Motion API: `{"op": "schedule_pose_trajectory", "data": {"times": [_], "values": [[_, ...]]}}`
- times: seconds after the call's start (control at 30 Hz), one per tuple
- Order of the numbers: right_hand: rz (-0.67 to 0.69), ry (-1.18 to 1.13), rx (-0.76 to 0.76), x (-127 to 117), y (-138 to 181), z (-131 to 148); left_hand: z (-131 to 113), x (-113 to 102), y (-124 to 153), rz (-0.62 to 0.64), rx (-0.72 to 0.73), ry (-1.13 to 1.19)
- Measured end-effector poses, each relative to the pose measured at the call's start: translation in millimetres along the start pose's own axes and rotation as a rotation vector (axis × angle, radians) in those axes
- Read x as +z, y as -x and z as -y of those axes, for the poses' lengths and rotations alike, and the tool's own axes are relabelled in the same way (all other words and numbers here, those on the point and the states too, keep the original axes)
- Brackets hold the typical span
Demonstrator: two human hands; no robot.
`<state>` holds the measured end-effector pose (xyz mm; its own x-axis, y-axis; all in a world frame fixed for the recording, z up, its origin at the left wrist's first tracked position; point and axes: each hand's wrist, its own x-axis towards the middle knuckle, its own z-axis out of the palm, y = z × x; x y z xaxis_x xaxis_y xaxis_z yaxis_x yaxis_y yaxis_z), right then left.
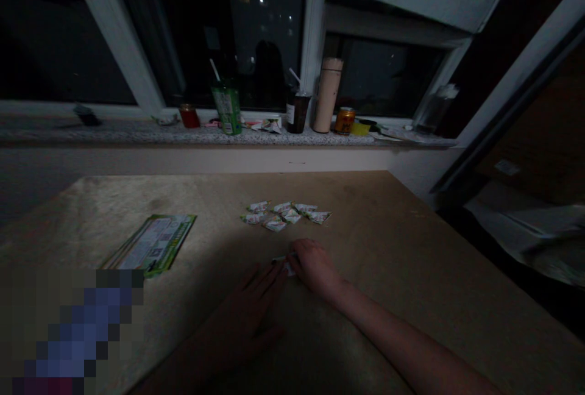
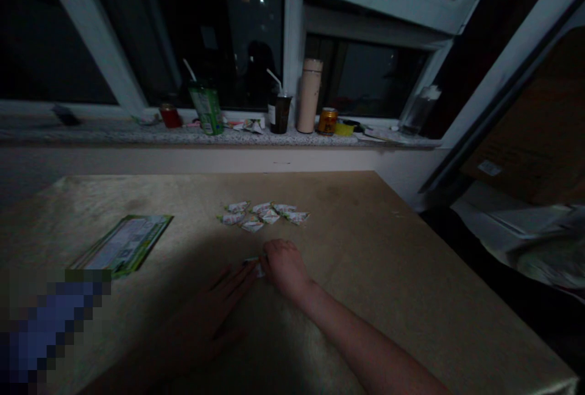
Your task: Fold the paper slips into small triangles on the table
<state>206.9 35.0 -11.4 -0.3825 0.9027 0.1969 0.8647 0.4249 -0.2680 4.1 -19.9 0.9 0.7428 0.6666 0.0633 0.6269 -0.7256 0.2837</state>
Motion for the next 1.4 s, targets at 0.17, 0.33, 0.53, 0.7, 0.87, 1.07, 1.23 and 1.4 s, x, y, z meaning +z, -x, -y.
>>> {"op": "schedule_pose_trajectory", "data": {"times": [0.17,0.33,0.53,0.7,0.87,1.07,1.23,1.4], "values": [[0.008,0.005,0.004,-3,0,2,1,1,-1,-0.014,0.012,0.008],[0.018,0.034,-0.002,-3,-2,2,2,3,0,-0.039,0.006,-0.002],[-0.007,0.051,-0.021,0,-2,0,0,1,-3,-0.038,-0.001,-0.002],[0.003,0.061,-0.01,-1,-3,0,-1,-2,-4,-0.01,-0.008,-0.007],[0.018,0.048,0.0,-1,-3,1,2,0,-2,-0.031,-0.04,-0.003],[-0.009,0.068,-0.002,3,-4,0,6,4,-2,-0.046,-0.008,-0.018],[-0.003,0.096,-0.019,6,-5,-1,8,6,-1,-0.032,-0.015,-0.055],[-0.012,0.125,-0.04,7,-4,-2,8,8,0,-0.022,-0.015,-0.057]]}}
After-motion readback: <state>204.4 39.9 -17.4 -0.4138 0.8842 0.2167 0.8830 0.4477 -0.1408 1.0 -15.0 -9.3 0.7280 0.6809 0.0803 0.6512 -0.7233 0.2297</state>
